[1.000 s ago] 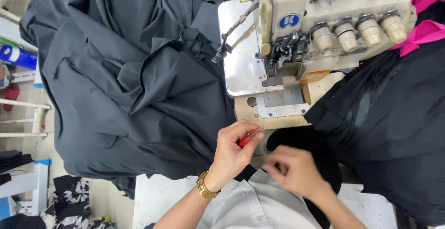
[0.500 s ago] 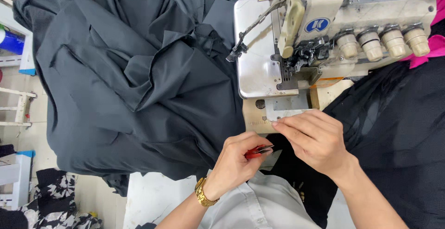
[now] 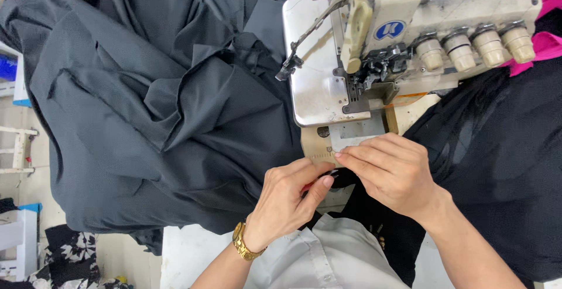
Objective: The person uses a red-handled screwdriver to adjust the needle area of a serger sewing machine. They manipulate small metal parts and thread guides with their hands and the tool, focusing on the machine's internal mechanism.
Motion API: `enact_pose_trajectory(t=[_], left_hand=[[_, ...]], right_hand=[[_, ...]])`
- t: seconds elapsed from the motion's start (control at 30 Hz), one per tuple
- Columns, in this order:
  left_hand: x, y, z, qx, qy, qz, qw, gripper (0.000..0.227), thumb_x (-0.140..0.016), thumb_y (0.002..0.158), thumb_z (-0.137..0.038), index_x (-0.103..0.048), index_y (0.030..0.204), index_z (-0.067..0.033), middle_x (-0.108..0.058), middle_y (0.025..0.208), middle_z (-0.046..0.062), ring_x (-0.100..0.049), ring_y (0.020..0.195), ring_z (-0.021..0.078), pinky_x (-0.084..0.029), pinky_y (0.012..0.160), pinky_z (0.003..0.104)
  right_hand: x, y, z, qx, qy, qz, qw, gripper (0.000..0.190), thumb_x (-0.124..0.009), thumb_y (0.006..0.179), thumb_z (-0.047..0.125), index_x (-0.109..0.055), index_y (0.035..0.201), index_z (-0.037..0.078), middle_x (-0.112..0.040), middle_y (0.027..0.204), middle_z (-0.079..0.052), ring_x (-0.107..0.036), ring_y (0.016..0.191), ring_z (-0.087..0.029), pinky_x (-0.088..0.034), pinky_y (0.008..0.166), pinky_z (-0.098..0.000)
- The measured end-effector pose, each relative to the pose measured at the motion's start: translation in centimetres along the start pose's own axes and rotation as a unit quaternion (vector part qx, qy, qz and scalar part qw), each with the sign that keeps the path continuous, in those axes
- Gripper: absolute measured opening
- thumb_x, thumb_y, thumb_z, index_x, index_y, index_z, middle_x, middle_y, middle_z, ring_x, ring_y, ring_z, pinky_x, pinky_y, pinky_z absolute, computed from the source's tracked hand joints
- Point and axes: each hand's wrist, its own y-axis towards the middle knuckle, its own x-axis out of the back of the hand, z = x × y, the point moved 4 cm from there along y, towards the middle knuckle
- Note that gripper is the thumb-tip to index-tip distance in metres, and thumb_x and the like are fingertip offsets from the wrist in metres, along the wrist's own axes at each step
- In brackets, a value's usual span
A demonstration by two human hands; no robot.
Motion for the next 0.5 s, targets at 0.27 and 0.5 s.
enact_pose_trajectory(t=[0.27,0.5], left_hand=[[-0.5,0.6,-0.5,-0.025,0.026,-0.010,0.999,0.029,-0.055,0.111,-0.020,-0.076,0.123,-0.0052,-0.059,0.079,0.003,-0.055,0.062,0.0217,-0.046,0.059,0.036],[-1.0,0.5,-0.1,-0.006,0.037,0.010,0.999,0.034,-0.057,0.111,-0.027,-0.074,0.128,-0.0036,-0.051,0.079,0.003,-0.045,0.060,0.0199,-0.042,0.058,0.035]], right_hand=[[0.1,0.1,-0.1,0.000,0.008,-0.019,1.000,0.020,-0.060,0.105,0.003,-0.080,0.108,0.006,-0.079,0.105,-0.005,-0.072,0.084,-0.025,-0.056,0.074,-0.0385],[-0.2,-0.7,-0.5,0.000,0.034,-0.044,0.998,0.016,-0.064,0.104,0.001,-0.079,0.110,0.005,-0.076,0.102,-0.006,-0.067,0.081,-0.025,-0.054,0.070,-0.0375]])
